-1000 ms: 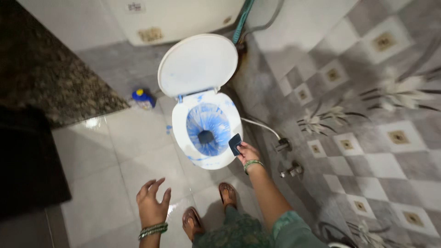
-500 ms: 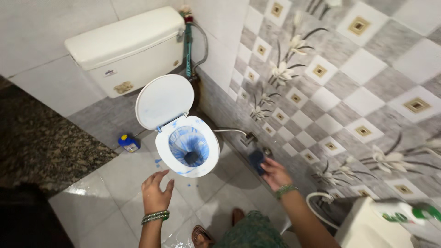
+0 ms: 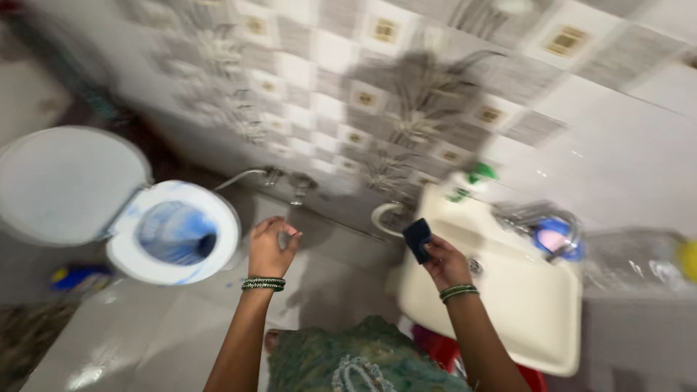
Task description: The person scrubs the toilet bowl and seat with a blue cleaning agent using a sponge, then rinses the sponge at the sink. They return to scrub the toilet bowl with a toilet brush, focusing on the rim and interior surfaces.
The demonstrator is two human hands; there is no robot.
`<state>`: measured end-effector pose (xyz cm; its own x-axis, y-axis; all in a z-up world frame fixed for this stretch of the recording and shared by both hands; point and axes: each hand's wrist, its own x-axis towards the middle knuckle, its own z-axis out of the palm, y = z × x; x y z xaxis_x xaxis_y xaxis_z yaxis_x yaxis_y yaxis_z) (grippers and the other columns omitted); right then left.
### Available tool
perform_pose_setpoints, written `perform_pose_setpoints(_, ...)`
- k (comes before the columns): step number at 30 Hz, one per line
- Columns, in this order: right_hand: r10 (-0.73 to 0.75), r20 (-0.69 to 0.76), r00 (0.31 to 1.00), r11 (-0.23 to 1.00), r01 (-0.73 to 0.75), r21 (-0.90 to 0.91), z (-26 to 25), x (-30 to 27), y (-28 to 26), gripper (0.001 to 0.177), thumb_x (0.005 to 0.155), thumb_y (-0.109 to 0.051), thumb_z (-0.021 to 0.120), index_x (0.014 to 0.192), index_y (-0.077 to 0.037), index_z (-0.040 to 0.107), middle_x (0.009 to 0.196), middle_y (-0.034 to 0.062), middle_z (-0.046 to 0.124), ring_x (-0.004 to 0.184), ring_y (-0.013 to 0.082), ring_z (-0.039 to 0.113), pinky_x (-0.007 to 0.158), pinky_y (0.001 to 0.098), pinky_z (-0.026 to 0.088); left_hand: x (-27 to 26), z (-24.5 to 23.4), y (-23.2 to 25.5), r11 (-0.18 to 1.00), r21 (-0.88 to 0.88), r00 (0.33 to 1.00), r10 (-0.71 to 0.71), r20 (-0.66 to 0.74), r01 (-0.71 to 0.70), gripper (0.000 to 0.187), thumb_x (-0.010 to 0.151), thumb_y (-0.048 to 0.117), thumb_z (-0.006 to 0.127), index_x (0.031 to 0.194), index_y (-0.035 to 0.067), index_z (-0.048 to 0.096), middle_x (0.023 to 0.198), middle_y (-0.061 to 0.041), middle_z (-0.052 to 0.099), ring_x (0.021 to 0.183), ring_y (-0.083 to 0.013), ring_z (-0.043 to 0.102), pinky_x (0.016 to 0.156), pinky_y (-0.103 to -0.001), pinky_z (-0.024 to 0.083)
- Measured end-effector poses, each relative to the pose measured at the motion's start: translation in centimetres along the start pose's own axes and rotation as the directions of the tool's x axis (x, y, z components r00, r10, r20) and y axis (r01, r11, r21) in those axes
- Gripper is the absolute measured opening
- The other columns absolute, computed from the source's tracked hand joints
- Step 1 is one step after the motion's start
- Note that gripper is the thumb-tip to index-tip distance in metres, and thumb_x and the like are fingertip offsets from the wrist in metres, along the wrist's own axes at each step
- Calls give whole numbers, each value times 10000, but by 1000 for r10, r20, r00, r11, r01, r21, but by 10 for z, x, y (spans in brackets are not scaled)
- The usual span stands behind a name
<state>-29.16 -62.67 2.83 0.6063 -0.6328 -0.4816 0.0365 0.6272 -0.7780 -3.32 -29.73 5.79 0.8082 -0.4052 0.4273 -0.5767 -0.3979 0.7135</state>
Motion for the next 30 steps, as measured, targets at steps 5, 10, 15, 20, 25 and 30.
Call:
perform_pose_setpoints(5, -59, -328, 943, 983, -2, -182, -97, -34, -50, 366, 865, 63, 611, 1228, 68, 657, 1067, 123, 712, 986, 242, 697, 858, 401, 608, 17, 135, 124, 931, -362, 949, 152, 276, -43, 241, 777, 184, 833, 901, 92, 648, 936, -71, 712, 961, -287, 685, 918, -428, 523)
perform_pose_setpoints(10, 0, -392, 920, 987, -64, -149, -174, -36, -70, 352, 862, 52, 611, 1205, 56, 691, 1041, 136, 699, 955, 243, 687, 820, 393, 599, 8, 272, 237, 844, -526, 797, 388, 463, -105, 478, 823, 145, 775, 1241, 71, 555, 1112, -115, 671, 1087, -359, 635, 953, -464, 503)
perform_pose_setpoints(15, -48, -423, 905, 977, -46, -208, -223, -14, -65, 337, 834, 66, 645, 1163, 33, 712, 1028, 113, 734, 922, 216, 713, 792, 359, 600, 24, 379, 304, 836, -549, 725, 381, 573, -5, 543, 765, 62, 729, 1215, 75, 424, 1090, -146, 604, 1076, -383, 626, 937, -461, 496)
perform_pose_setpoints(20, -167, -339, 926, 928, 31, -372, -245, 6, -57, 330, 806, 91, 661, 1116, 21, 750, 991, 114, 757, 853, 210, 719, 743, 339, 601, 25, 402, 307, 853, -498, 664, 463, 587, -154, 439, 745, -82, 595, 1115, 90, 431, 1013, -135, 634, 1023, -421, 631, 1027, -522, 459)
perform_pose_setpoints(25, -68, -406, 911, 961, -49, -272, -250, 12, -43, 334, 796, 78, 675, 1121, 26, 735, 982, 99, 738, 836, 185, 721, 713, 322, 608, 15, 373, 293, 866, -469, 568, 478, 670, -176, 399, 773, -109, 533, 1104, 97, 452, 1084, -162, 600, 1030, -434, 624, 874, -509, 522)
perform_pose_setpoints(30, -143, -355, 924, 946, 22, -325, -262, 28, -32, 366, 770, 93, 632, 1108, 23, 755, 925, 106, 755, 779, 191, 712, 684, 310, 574, 14, 348, 282, 851, -469, 473, 523, 709, -238, 401, 807, -42, 587, 1165, 76, 452, 1085, -156, 633, 1143, -450, 605, 1253, -508, 325)
